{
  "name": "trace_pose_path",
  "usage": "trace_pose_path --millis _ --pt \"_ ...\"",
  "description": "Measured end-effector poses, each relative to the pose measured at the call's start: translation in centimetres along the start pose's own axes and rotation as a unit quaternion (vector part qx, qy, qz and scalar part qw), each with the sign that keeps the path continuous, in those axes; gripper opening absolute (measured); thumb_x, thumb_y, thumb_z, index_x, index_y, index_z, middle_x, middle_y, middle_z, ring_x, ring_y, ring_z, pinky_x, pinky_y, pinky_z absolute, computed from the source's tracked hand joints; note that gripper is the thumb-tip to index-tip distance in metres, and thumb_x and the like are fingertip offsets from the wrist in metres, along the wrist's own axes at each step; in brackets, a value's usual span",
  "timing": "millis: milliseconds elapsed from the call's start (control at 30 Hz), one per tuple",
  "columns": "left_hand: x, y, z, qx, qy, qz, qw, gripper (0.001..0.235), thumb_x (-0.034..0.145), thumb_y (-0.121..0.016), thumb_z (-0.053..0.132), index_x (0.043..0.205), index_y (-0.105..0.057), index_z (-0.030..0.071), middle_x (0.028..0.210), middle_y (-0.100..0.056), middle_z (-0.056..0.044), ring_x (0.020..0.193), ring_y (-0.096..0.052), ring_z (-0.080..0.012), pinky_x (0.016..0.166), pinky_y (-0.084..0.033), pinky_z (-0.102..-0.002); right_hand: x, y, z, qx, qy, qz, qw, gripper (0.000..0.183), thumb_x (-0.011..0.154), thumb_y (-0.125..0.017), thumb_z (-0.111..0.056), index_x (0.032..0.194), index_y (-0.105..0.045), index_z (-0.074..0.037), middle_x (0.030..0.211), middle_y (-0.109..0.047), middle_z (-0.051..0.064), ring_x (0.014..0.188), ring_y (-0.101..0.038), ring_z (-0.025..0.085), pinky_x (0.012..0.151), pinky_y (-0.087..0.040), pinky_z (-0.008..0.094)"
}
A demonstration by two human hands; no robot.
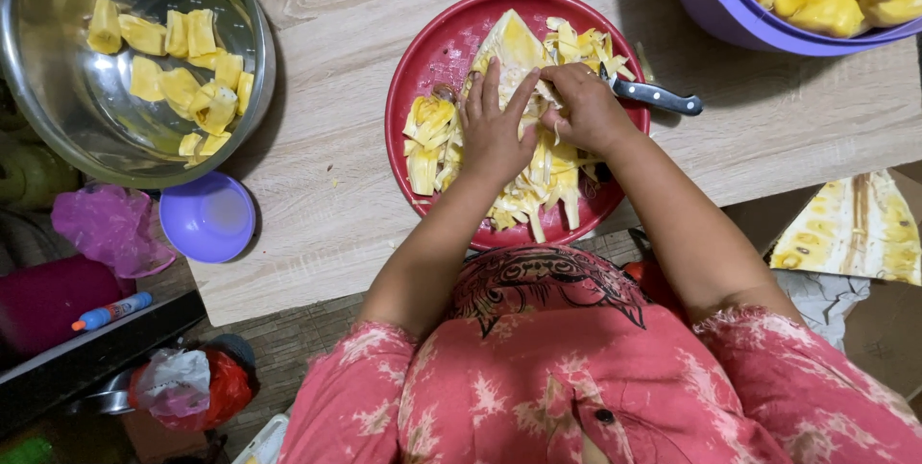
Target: The person peels jackfruit segments by hand and with a knife, separating the yellow flesh from the fibrous core and rind. The person places the peeled fruit into a metal bowl and discards the rind onto a red plate.
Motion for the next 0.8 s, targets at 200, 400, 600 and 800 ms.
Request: trace_pose_path --millis 200,400,600,800 --pt "0.8 -2.8 -0.6 0.034 0.009 0.094 0.995 0.071 0.095 -0.067 0.025 0.159 -0.037 0.036 0.167 -0.020 -0.021 0.154 -0.022 -0.0485 0.119 -0.017 -0.072 0.1 -1.8 0.2 -0.002 -0.057 0.004 0.998 0.055 0.087 -0.069 -0.024 0.137 -0.055 -0.006 0.111 -0.059 0.020 0.111 -0.061 0.043 0.097 -0.051 0.054" --pt "0.4 -3.6 -1.4 0.024 -0.034 0.143 0.989 0.068 0.093 -0.072 0.023 0.154 -0.040 0.029 0.165 -0.021 -0.022 0.151 -0.024 -0.0500 0.117 -0.019 -0.075 -0.2 -1.1 1.0 0.063 -0.069 0.041 0.995 0.044 0.092 -0.067 -0.019 0.134 -0.060 -0.010 0.112 -0.062 0.018 0.109 -0.063 0.042 0.096 -0.052 0.050" --pt "0.8 -4.5 -2.0 0.038 -0.033 0.147 0.988 0.063 0.095 -0.070 0.028 0.151 -0.042 0.029 0.166 -0.018 -0.022 0.152 -0.021 -0.0515 0.116 -0.018 -0.076 -2.5 0.9 1.0 0.140 -0.117 0.048 0.982 0.042 0.094 -0.070 -0.010 0.136 -0.062 -0.010 0.116 -0.066 0.018 0.111 -0.065 0.043 0.094 -0.053 0.052" --pt "0.9 -3.7 -1.3 0.052 -0.028 0.103 0.993 0.052 0.099 -0.064 0.029 0.148 -0.048 0.033 0.166 -0.015 -0.025 0.153 -0.016 -0.0539 0.115 -0.015 -0.079 -4.3 -0.3 0.3 0.091 -0.082 0.111 0.986 0.050 0.083 -0.088 -0.019 0.121 -0.060 -0.004 0.107 -0.062 0.018 0.106 -0.063 0.043 0.092 -0.052 0.054"
Point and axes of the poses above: each hand's wrist, its own x-axis towards the middle knuckle, its own y-axis out of the back of the hand, z = x × y, the point moved 4 cm from there along x, towards the middle knuckle
